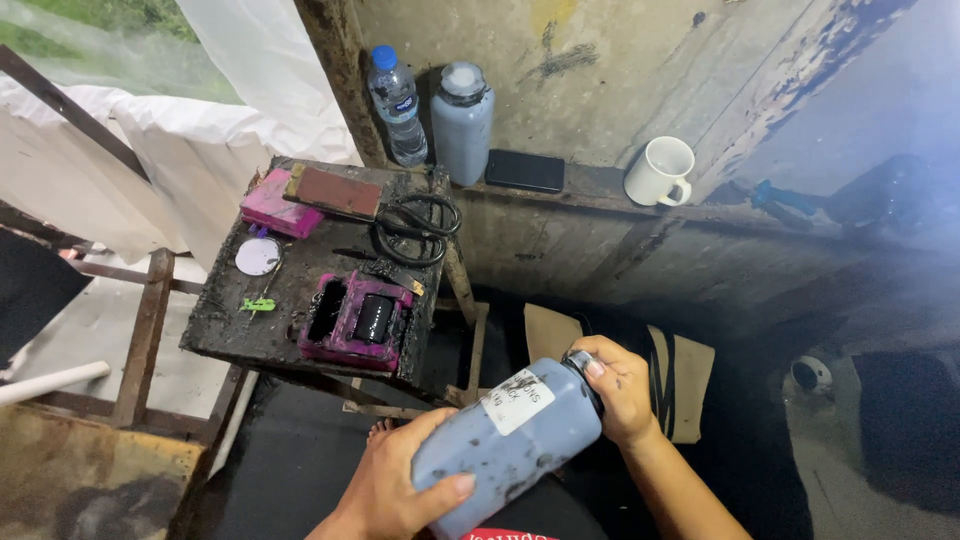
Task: Refilling a dye reservoir from a large bottle and using a small tool to adjust internal machine components.
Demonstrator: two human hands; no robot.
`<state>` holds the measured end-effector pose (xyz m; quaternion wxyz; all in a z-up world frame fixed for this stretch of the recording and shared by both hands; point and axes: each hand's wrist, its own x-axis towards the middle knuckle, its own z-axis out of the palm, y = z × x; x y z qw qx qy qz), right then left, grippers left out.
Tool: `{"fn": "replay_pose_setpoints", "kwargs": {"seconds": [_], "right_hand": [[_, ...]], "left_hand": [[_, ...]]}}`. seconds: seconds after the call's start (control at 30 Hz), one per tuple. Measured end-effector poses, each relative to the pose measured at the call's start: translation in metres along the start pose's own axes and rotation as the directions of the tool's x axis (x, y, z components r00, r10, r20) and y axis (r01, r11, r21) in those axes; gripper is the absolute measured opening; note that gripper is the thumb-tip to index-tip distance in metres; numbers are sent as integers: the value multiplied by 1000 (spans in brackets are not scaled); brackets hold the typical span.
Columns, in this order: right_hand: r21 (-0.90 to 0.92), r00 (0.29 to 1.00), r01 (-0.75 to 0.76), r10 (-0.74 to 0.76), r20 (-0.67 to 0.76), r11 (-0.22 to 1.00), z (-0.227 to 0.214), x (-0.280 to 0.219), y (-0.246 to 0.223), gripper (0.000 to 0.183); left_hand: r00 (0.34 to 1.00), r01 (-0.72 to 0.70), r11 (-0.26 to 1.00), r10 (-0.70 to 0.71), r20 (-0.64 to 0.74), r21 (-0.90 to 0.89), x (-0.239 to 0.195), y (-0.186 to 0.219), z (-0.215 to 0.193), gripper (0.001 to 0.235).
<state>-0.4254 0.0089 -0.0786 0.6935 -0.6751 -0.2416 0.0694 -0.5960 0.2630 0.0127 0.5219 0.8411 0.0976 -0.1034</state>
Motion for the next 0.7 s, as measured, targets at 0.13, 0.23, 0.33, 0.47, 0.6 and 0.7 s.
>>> {"fn": "replay_pose_setpoints", "kwargs": {"seconds": [0.13, 0.23, 0.33, 0.47, 0.6, 0.7], "right_hand": [[33, 997, 57, -59, 47, 998, 6, 15, -23, 39], [-38, 991, 119, -116, 71, 992, 13, 26, -34, 43], [-21, 987, 137, -135, 84, 990, 25, 45, -36, 44], [74, 975, 140, -150, 163, 987, 54, 78, -42, 44], [402, 946, -60, -76, 315, 914, 86, 109, -52, 45], [570, 941, -266, 81, 329, 778, 110, 125, -54, 45]], "left_hand": [[991, -118, 992, 121, -59, 50, -8, -6, 2, 85], [1000, 23, 999, -23, 0, -24, -11, 4, -12, 96], [979, -118, 982, 140, -150, 146, -10, -2, -37, 91], [923, 58, 984, 12, -384, 170, -20, 35, -99, 107], [710, -535, 812, 283, -645, -232, -17, 30, -144, 83], [541, -813, 495, 443, -715, -308, -13, 24, -153, 102]]}}
